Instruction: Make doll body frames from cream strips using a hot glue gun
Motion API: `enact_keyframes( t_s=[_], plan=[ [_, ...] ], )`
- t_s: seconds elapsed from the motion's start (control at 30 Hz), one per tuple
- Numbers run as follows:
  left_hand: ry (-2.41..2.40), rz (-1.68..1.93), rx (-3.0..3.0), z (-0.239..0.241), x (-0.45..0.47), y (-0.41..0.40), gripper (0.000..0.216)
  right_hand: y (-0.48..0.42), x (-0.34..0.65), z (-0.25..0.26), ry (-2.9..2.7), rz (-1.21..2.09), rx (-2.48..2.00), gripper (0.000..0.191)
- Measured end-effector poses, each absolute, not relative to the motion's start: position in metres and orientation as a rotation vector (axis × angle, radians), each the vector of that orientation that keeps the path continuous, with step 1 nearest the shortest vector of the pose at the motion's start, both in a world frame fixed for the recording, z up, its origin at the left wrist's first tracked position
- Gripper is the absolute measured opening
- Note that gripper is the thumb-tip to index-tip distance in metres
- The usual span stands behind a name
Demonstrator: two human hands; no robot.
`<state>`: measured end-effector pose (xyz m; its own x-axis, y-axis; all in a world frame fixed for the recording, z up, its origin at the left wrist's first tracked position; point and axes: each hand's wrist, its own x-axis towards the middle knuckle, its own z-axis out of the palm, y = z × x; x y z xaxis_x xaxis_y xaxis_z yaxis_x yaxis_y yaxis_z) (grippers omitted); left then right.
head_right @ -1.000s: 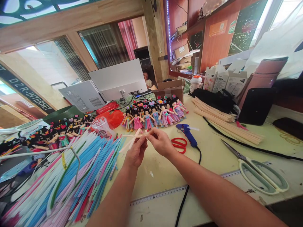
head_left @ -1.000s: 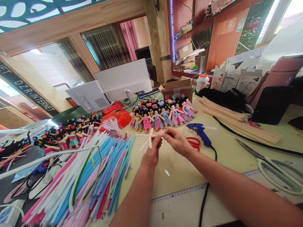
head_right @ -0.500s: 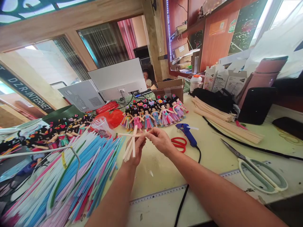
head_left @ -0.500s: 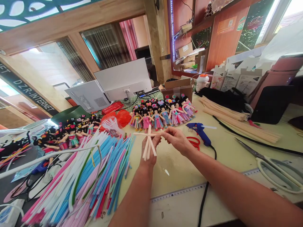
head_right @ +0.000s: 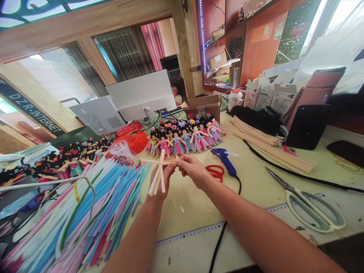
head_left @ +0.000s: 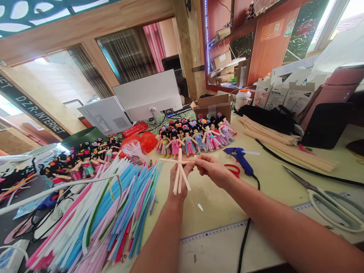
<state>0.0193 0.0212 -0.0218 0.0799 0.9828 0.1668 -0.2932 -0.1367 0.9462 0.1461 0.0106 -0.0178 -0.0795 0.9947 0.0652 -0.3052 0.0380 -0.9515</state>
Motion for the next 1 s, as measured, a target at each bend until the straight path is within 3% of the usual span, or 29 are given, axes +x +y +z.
enact_keyframes(
  t_s=[0.57, 0.73, 1.0],
  plan=[
    [0.831, 1.384, 1.207, -0.0221, 0.0181, 0.0223, 0.019, 0.01, 0.147, -0.0155, -1.167, 1.229, -0.987, 0.034],
    [0.806, 1.385, 1.245, -0.0177, 0.0191, 0.0202, 0.019, 0.0112, 0.1516, -0.0144, -1.143, 1.392, -0.944, 0.04],
    [0.836, 1.376, 1.275, -0.0167, 0.0193, 0.0191, 0.019, 0.0117, 0.1512, -0.0175, -0.984, 1.555, -0.808, 0.033]
  ],
)
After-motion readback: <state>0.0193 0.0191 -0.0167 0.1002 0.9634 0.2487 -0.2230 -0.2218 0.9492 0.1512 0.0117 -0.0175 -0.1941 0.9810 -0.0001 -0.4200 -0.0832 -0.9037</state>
